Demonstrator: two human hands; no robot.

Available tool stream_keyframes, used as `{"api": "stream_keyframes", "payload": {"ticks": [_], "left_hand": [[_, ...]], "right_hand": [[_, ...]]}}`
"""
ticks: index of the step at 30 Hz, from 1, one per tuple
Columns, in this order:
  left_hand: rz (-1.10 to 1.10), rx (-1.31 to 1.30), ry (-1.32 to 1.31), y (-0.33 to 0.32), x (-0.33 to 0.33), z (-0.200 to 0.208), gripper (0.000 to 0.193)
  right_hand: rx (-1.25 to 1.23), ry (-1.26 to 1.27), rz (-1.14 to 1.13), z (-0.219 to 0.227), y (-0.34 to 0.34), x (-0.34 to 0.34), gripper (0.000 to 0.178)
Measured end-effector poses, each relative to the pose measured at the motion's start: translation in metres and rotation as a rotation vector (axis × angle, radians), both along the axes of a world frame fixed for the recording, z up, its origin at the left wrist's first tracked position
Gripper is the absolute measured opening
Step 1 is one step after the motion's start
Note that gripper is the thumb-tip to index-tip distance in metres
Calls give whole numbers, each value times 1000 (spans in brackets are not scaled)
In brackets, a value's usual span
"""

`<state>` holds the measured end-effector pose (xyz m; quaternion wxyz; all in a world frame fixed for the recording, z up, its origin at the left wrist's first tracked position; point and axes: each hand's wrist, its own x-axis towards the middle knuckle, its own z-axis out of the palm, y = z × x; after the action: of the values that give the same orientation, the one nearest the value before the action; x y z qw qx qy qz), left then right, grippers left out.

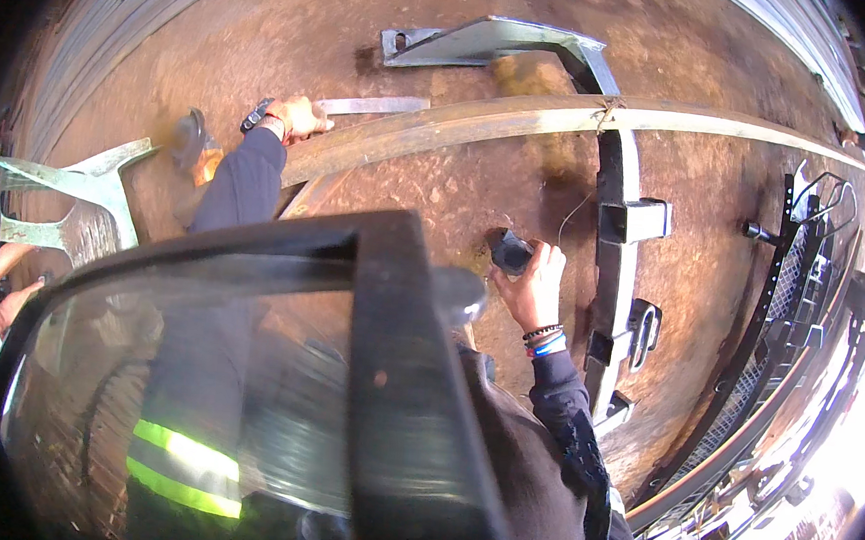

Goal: The person uses an angle grinder to cut a long metal bar into smaller segments. They measure the bar with a tape measure, mark the cut lines with a marker, and then perform the cuts, generating sparks. The process is repeated for multiple segments.

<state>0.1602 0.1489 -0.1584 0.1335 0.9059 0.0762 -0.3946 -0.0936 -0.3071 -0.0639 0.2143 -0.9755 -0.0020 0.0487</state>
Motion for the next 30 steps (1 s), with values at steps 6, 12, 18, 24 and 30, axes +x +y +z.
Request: {"api": "stream_keyframes", "payload": {"ticks": [6, 12, 18, 24, 30], "left_hand": [[-196, 207, -956, 101, 36, 28, 55], [-166, -162, -1373, 44, -9, 302, 26], [-81, -685, -789, 16, -77, 285, 24], [12, -633, -836, -35, -120, 187, 17], [30, -478, -1068, -46, -138, 171, 20]], "right_hand": [[73, -72, 9, 4, 20, 9, 58], [68, -89, -76, 4, 5, -8, 56], [72, -24, -118, 10, 16, -17, 50], [256, -135, -64, -7, 27, -26, 24], [260, -167, -33, -8, 32, -33, 21]]}}
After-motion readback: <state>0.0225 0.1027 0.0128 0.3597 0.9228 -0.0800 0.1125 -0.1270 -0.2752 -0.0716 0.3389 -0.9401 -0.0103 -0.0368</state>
